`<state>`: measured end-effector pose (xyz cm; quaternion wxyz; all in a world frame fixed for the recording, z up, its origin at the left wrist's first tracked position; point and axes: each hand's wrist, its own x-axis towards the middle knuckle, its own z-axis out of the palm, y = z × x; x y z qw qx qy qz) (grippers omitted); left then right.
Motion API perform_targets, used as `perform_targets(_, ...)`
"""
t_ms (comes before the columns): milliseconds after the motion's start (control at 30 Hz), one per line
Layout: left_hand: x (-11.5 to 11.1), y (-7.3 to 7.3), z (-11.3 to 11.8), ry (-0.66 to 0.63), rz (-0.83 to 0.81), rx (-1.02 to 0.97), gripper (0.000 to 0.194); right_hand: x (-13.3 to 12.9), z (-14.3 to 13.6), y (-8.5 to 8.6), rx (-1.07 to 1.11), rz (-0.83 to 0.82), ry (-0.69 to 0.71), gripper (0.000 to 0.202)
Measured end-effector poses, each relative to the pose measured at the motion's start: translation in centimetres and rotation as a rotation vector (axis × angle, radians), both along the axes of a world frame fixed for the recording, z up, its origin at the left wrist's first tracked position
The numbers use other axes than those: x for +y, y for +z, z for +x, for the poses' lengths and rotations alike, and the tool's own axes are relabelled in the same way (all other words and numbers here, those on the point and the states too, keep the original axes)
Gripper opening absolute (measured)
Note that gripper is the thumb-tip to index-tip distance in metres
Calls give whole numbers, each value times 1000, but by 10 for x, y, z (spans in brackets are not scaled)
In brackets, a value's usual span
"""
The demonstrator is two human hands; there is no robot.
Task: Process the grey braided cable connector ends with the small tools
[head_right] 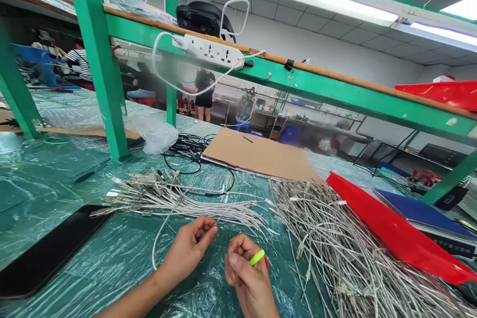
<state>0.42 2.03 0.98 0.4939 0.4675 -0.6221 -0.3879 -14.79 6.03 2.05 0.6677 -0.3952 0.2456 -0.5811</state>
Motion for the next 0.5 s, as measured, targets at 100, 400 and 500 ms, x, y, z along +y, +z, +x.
perform_targets(100, 0, 1, 0, -5, -8, 22, 21, -5, -2, 0, 70, 52, -88, 29)
perform_targets(400, 16, 8, -5, -53, -56, -124, 20, -12, 6, -5, 235, 100, -282, 47)
perform_targets(500, 19, 11, -7, -93, -72, -166, 20, -14, 7, -13, 299, 85, -276, 43)
